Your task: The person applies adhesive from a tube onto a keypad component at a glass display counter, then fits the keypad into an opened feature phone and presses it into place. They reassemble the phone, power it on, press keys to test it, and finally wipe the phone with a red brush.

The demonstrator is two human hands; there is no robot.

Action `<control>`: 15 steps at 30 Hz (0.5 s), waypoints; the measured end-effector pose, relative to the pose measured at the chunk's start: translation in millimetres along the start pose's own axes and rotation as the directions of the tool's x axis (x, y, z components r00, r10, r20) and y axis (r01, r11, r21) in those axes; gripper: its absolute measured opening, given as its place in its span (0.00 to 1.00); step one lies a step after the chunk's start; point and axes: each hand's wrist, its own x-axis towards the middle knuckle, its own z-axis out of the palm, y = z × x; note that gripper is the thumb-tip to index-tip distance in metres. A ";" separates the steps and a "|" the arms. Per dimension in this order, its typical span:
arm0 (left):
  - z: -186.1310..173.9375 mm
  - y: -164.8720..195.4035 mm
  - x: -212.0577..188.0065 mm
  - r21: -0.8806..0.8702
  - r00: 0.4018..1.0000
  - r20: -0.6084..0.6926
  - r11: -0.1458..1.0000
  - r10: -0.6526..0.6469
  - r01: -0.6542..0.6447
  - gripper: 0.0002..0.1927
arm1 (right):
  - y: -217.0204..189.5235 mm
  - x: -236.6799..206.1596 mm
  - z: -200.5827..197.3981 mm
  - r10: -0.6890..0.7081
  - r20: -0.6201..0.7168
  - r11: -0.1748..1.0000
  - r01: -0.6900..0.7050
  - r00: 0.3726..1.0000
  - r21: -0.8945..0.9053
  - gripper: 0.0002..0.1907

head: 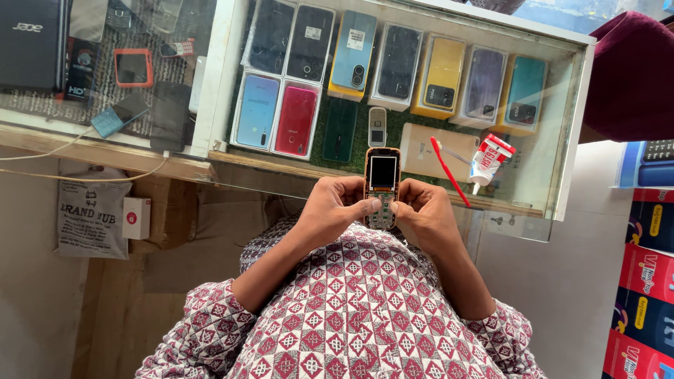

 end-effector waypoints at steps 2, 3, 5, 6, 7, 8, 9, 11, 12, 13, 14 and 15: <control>-0.9 -2.3 0.6 -0.007 1.000 0.001 1.000 -0.007 0.007 0.12 | 0.8 -0.3 0.8 -0.003 -0.007 1.000 0.003 1.000 -0.019 0.06; -1.3 -3.5 0.6 -0.014 1.000 0.004 1.000 -0.010 0.010 0.12 | 1.6 -0.8 1.2 0.003 -0.013 1.000 -0.003 1.000 -0.025 0.05; -2.2 -5.4 1.4 -0.027 1.000 0.011 1.000 -0.013 0.014 0.12 | 2.6 -0.9 1.3 0.011 -0.028 0.999 -0.012 1.000 -0.038 0.04; -2.4 -6.2 1.9 -0.024 1.000 0.014 1.000 -0.012 0.012 0.12 | 2.9 -1.1 1.3 0.015 -0.037 0.999 -0.016 0.999 -0.046 0.04; -2.6 -6.9 2.3 -0.021 1.000 0.016 1.000 -0.011 0.011 0.13 | 3.3 -1.3 1.4 0.019 -0.046 0.998 -0.021 0.999 -0.054 0.04; -2.6 -7.4 2.6 -0.018 1.000 0.018 1.000 -0.010 0.010 0.13 | 3.5 -1.2 1.5 0.016 -0.049 0.999 -0.018 0.999 -0.046 0.04; -2.3 -8.0 3.1 -0.014 1.000 0.013 1.000 -0.008 0.008 0.13 | 3.8 -0.5 1.5 0.012 -0.052 0.999 -0.014 0.999 -0.038 0.03; -1.6 -8.8 3.4 -0.004 1.000 0.000 1.000 -0.004 0.004 0.12 | 4.4 0.2 1.6 0.001 -0.050 1.000 -0.002 0.999 -0.022 0.03; -1.7 -8.8 3.4 -0.005 1.000 -0.003 1.000 -0.014 0.014 0.12 | 4.8 0.4 1.6 -0.008 -0.046 1.000 0.007 0.999 -0.014 0.03; -1.8 -8.7 3.7 -0.006 1.000 -0.005 1.000 -0.023 0.023 0.13 | 5.1 0.8 1.5 -0.017 -0.043 1.000 0.017 0.999 -0.006 0.03; -1.6 -8.5 3.9 -0.006 0.999 -0.008 0.999 -0.033 0.033 0.13 | 5.3 0.8 1.3 -0.018 -0.046 1.000 0.018 0.999 -0.010 0.03; -1.2 -8.4 3.6 0.016 0.999 -0.014 0.999 -0.034 0.034 0.13 | 5.8 0.3 1.4 -0.018 -0.048 1.000 0.018 0.999 -0.014 0.03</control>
